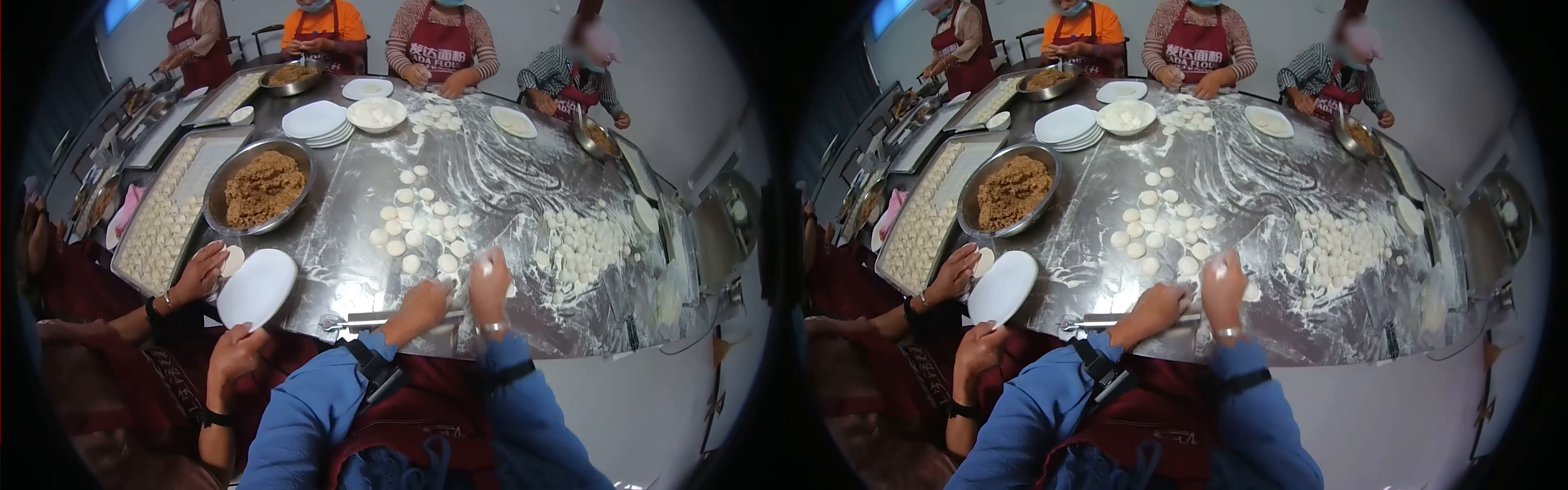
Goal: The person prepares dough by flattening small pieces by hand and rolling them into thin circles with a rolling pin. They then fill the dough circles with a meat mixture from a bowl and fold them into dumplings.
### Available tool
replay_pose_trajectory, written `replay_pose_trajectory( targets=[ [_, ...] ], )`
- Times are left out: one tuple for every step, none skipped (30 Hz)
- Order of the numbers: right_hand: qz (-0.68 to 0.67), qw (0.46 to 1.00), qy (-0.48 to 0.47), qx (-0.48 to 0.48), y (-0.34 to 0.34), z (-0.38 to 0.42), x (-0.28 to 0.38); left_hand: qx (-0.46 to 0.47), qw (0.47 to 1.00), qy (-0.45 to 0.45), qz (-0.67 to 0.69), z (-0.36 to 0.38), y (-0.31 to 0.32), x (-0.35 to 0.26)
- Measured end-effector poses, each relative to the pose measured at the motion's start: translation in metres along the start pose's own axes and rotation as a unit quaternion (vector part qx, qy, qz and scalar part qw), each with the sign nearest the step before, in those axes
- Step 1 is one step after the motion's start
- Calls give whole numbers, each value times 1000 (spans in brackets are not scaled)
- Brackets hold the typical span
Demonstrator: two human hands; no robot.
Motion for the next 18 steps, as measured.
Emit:
replay_pose_trajectory(
  targets=[
    [2, 1000, 21, 4, -13, 13, -1, 29, 998, 23, -44, 1, 5, 3],
    [5, 999, 45, 10, -25, 28, -4, 25, 999, 21, -40, 4, 2, 7],
    [5, 999, 42, 12, -32, 40, -6, 34, 999, 12, -32, 7, 1, 13],
    [-10, 1000, 28, -3, -41, 51, -6, 45, 999, 3, -27, 9, -4, 14],
    [-25, 999, 19, -19, -47, 60, -5, 46, 998, -19, 25, 13, -11, 16],
    [-21, 999, 32, -19, -44, 57, -5, 58, 998, -21, 23, 18, -8, 14],
    [-29, 998, 53, 0, -32, 43, -4, 50, 999, -18, 5, 21, -8, 10],
    [-40, 997, 66, 14, -21, 25, -3, 33, 999, -8, -15, 18, -10, 5],
    [-37, 997, 67, 8, -11, 13, -6, 14, 1000, -22, 3, 11, -6, 7],
    [-10, 999, 37, 6, 2, 2, -7, 14, 1000, -17, 3, 6, -1, 3],
    [16, 1000, 5, 5, 7, -6, -5, -8, 999, -21, 32, 1, -1, 3],
    [17, 1000, 1, 5, 1, -4, -3, -31, 997, -26, 61, -1, -4, 3],
    [10, 999, 29, 18, -7, 5, -4, -37, 997, -26, 64, -1, -10, 3],
    [3, 998, 57, 34, -14, 17, -6, -3, 1000, -5, 12, 2, -7, 1],
    [-6, 996, 83, 17, -26, 32, -6, 34, 999, 13, -40, 7, -3, 1],
    [-8, 996, 82, 21, -30, 43, -9, 33, 999, 9, -40, 11, -8, 5],
    [-18, 999, 44, -10, -39, 51, -6, 44, 999, -9, -9, 14, -12, 11],
    [-26, 999, 11, -40, -47, 58, -2, 60, 998, -27, 22, 18, -10, 17]
  ],
)
Point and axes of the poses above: each hand's wrist, its own z-axis away from the middle knuckle, its own y-axis out of the palm, x = y × z, the point moved 9 cm from there along -z, towards the middle knuckle, and after that the axes turned 10 degrees about -y, right-handed, at the moved point
